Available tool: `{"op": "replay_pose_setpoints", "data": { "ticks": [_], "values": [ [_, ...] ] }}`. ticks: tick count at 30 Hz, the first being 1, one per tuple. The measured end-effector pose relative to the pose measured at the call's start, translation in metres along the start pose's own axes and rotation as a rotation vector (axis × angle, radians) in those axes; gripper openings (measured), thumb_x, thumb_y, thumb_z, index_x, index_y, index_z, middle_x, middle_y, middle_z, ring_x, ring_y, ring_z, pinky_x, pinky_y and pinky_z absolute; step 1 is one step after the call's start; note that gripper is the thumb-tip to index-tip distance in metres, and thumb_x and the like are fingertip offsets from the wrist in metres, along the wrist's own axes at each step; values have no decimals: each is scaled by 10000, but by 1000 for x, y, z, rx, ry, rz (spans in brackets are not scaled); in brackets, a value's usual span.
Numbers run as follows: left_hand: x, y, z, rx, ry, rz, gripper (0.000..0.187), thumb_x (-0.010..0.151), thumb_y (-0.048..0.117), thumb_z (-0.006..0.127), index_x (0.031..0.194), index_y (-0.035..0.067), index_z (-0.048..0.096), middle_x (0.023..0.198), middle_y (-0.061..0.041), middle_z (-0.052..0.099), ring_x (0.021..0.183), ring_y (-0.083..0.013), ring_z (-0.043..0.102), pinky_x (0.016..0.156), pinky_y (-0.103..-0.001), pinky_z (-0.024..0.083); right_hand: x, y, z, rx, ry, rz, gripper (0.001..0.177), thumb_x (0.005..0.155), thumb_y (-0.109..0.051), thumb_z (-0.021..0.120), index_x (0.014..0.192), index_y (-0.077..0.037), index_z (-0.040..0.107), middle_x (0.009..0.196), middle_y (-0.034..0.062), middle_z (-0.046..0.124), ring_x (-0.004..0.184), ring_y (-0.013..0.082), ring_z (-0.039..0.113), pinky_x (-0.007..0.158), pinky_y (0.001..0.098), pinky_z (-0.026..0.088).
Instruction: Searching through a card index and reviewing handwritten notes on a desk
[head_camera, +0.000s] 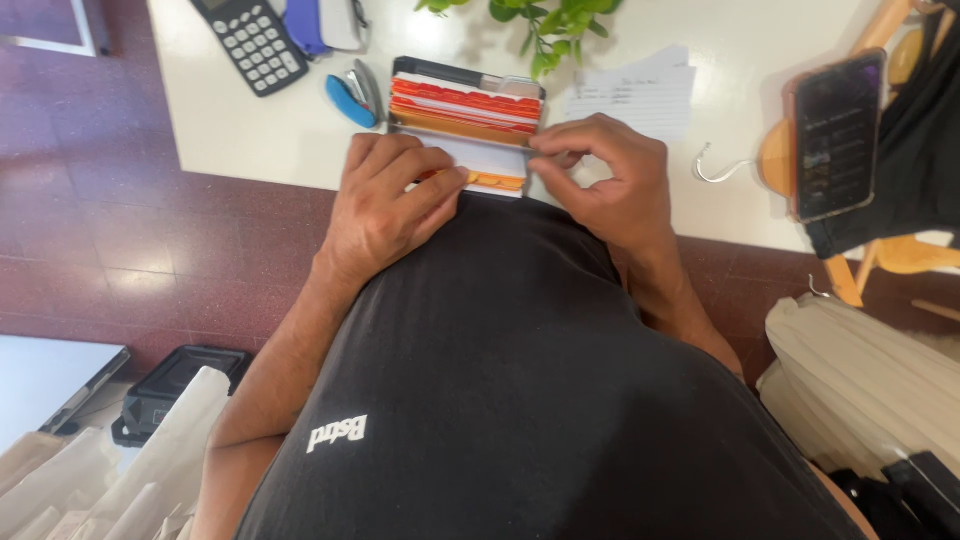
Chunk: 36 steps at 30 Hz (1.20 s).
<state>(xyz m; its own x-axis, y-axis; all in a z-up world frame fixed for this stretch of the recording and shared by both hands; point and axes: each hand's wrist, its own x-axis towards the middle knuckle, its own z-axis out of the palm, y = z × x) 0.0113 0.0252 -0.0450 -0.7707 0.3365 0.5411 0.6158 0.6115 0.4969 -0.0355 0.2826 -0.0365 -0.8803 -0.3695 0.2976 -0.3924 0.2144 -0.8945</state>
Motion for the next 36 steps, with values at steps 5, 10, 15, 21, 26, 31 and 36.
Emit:
{"op": "replay_pose_setpoints", "data": {
  "ticks": [5, 10, 15, 21, 26, 31, 36],
  "values": [
    [12, 7, -13, 86, -138, 37, 132, 989, 28, 802, 1043, 87, 697, 1032, -68, 688, 889, -274, 615, 783, -411, 405, -6, -1, -25, -159, -97, 67, 113, 1021, -9, 734, 1096, 62, 689, 1074, 230, 735, 918, 279, 722, 760, 331, 619],
    [7, 3, -10, 109, -128, 26, 102, 983, 87, 824, 1024, 128, 741, 1190, -138, 674, 1059, -345, 625, 897, -464, 411, -13, 43, -81, -524, -64, 109, 407, 937, 15, 868, 1256, 69, 621, 1218, 236, 672, 1062, 351, 634, 893, 442, 542],
    [13, 0, -8, 76, -119, 80, 67, 992, 43, 791, 963, 77, 740, 1179, -135, 742, 1070, -335, 684, 937, -452, 426, -18, 58, -108, -584, -281, 332, 832, 760, -105, 1001, 1410, 6, 493, 1407, 197, 528, 1304, 389, 465, 1004, 501, 430],
    [19, -3, -7, 32, -117, 56, 80, 1013, 57, 812, 982, 45, 739, 1165, -126, 731, 1057, -338, 665, 911, -465, 425, -20, 64, -110, -667, -286, 244, 722, 748, -101, 998, 1343, 13, 605, 1310, 164, 639, 1223, 356, 530, 953, 467, 434],
    [29, -4, -3, 39, -84, 18, 69, 1006, -17, 784, 1010, 15, 723, 1176, -153, 694, 1038, -363, 616, 890, -460, 407, -12, 57, -109, -615, -337, 252, 717, 798, -47, 979, 1373, 38, 559, 1358, 233, 590, 1233, 416, 508, 935, 522, 453],
    [26, -13, 1, 98, -49, -17, 138, 1065, 119, 801, 1097, 17, 714, 1149, -169, 645, 998, -352, 593, 868, -475, 416, -9, 64, -111, -707, -398, 255, 708, 785, -123, 985, 1374, 13, 616, 1288, 207, 665, 1124, 432, 570, 873, 535, 451],
    [25, -16, -12, 80, -9, -71, 178, 1067, 124, 830, 1083, -10, 714, 1145, -168, 632, 1013, -352, 583, 878, -484, 416, -7, 64, -110, -725, -420, 286, 676, 805, -139, 961, 1378, -22, 621, 1302, 176, 659, 1134, 430, 555, 868, 549, 432]
  ]
}}
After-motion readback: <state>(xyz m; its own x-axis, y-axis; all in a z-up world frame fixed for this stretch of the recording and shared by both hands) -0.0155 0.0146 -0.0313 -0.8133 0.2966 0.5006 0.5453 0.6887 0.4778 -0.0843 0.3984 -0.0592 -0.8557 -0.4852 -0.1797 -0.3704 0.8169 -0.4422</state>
